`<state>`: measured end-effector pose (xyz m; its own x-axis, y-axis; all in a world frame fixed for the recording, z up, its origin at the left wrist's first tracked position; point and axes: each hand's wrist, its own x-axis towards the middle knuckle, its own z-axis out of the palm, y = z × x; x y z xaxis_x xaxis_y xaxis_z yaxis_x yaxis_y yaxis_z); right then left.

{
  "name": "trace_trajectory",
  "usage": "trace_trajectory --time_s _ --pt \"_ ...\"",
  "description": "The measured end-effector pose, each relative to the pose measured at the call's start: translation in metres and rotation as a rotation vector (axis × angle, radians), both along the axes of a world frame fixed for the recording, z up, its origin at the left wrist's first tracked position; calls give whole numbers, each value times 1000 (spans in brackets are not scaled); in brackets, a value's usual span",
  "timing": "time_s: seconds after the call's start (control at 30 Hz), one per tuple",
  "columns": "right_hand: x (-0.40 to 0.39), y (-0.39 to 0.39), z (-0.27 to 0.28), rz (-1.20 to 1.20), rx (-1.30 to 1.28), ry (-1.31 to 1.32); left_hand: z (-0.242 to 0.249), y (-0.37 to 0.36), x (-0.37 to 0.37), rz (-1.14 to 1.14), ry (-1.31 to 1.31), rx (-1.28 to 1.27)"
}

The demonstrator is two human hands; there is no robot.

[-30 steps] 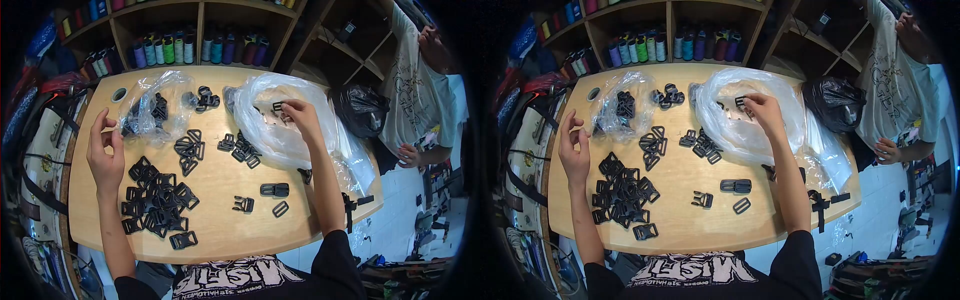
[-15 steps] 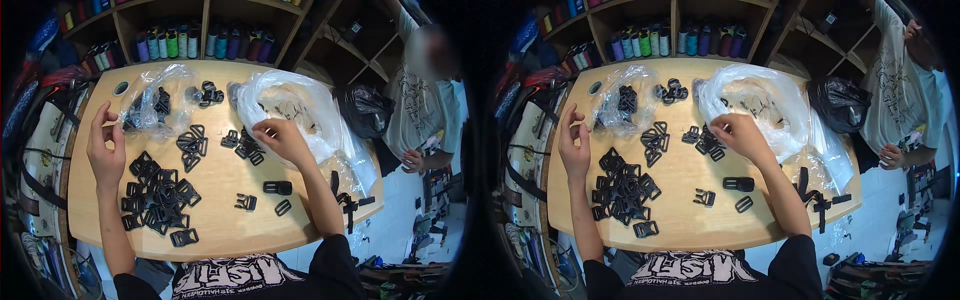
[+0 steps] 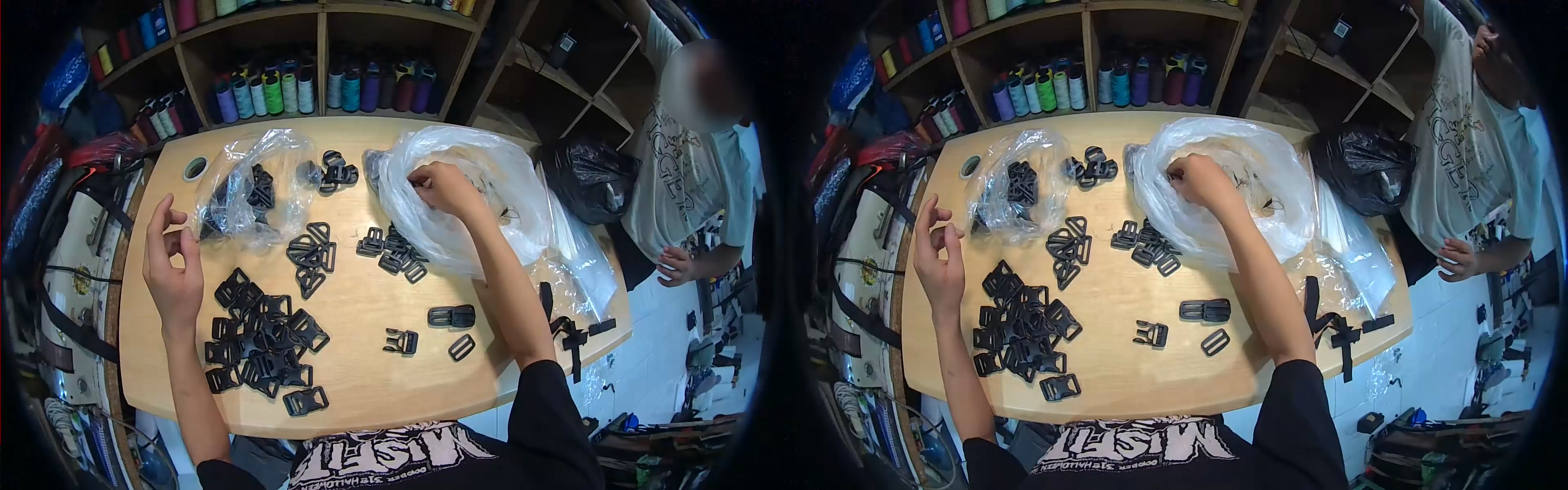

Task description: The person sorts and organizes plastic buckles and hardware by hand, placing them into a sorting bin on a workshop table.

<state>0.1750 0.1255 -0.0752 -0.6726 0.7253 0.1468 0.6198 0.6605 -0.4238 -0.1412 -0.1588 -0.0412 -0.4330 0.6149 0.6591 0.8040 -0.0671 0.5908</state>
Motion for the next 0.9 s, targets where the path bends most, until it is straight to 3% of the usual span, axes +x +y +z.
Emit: trace_trajectory --time_s 0.07,0.2,0.37,0.5,0.57,0.6,0.67,0.77,0.9 --pt "1 -3 7 -93 -159 -26 -1 -1 -1 5 10 0" --pt "6 3 3 -98 -70 -57 -1 -1 0 5 22 10" --pt "6 -4 17 -158 -226 4 0 -2 0 12 17 11" --pt "22 7 12 -160 -45 46 -1 -1 0 9 29 6" --pt "33 10 13 -149 -224 293 -1 2 3 14 29 50" --pt "37 8 15 -144 -227 287 -1 1 3 21 23 48" --pt "41 -6 26 -138 -538 508 -1 0 2 3 3 7" --pt "35 -30 37 -105 -658 617 -3 0 1 -26 -9 12" --pt "25 -56 46 32 -708 523 1 -1 4 -21 -13 6"
